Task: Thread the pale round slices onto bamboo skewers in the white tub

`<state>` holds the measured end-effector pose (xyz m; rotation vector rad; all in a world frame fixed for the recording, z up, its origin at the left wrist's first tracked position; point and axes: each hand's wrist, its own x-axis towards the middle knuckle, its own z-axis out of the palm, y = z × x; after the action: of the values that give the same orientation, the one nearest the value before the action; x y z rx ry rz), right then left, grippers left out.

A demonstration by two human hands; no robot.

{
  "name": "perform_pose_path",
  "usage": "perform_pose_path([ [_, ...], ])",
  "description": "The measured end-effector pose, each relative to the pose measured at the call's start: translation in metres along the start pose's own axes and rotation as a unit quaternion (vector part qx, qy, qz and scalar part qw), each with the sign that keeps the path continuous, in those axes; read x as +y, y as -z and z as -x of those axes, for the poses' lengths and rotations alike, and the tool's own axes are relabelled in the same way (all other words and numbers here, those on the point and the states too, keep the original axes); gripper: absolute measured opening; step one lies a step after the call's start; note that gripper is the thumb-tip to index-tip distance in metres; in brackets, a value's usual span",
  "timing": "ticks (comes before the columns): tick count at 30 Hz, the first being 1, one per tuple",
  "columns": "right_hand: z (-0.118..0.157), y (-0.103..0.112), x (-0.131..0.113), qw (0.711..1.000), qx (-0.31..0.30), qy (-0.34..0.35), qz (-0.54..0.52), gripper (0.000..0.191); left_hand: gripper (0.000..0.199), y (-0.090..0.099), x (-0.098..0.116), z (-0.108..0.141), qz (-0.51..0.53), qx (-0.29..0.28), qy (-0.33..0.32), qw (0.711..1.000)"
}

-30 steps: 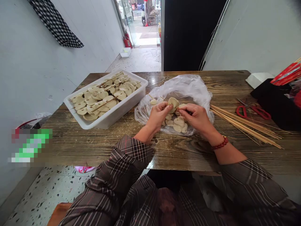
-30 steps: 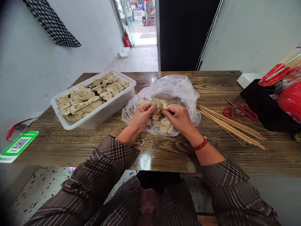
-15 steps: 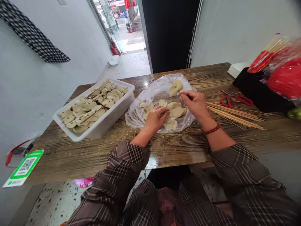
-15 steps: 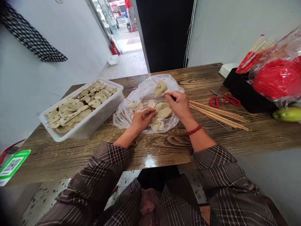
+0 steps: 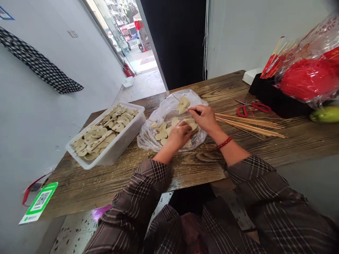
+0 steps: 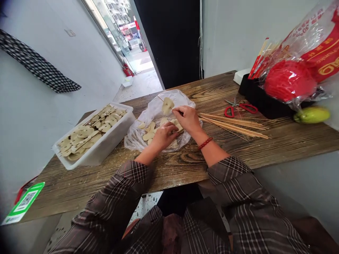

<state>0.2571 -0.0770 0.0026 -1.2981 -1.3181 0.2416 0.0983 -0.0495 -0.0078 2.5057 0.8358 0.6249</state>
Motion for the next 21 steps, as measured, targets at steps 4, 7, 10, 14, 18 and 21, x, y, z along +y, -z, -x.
perform_pose_path([
  [4,0.0,0.001,-0.003,1.0,-0.003,0.014,0.001,0.018,0.006,0.005,-0.009,-0.002,0.131,0.025,0.055,0.989],
  [7,-0.001,0.002,-0.004,1.0,-0.003,0.014,-0.004,0.02,0.01,0.013,-0.012,0.0,0.26,0.058,0.148,0.952],
  [10,0.0,0.002,-0.006,1.0,-0.016,0.005,-0.014,0.021,0.02,0.027,-0.016,0.003,0.398,0.106,0.23,0.882],
  [14,0.004,0.0,-0.008,0.998,-0.046,-0.008,-0.03,0.022,0.025,0.05,-0.029,0.012,0.517,0.164,0.257,0.8],
  [18,0.011,-0.003,-0.013,0.991,-0.122,-0.026,-0.045,0.021,0.022,0.064,-0.044,0.026,0.558,0.196,0.285,0.754],
  [21,0.017,-0.004,-0.02,0.98,-0.193,-0.029,-0.034,0.02,0.023,0.067,-0.05,0.033,0.586,0.202,0.298,0.726],
])
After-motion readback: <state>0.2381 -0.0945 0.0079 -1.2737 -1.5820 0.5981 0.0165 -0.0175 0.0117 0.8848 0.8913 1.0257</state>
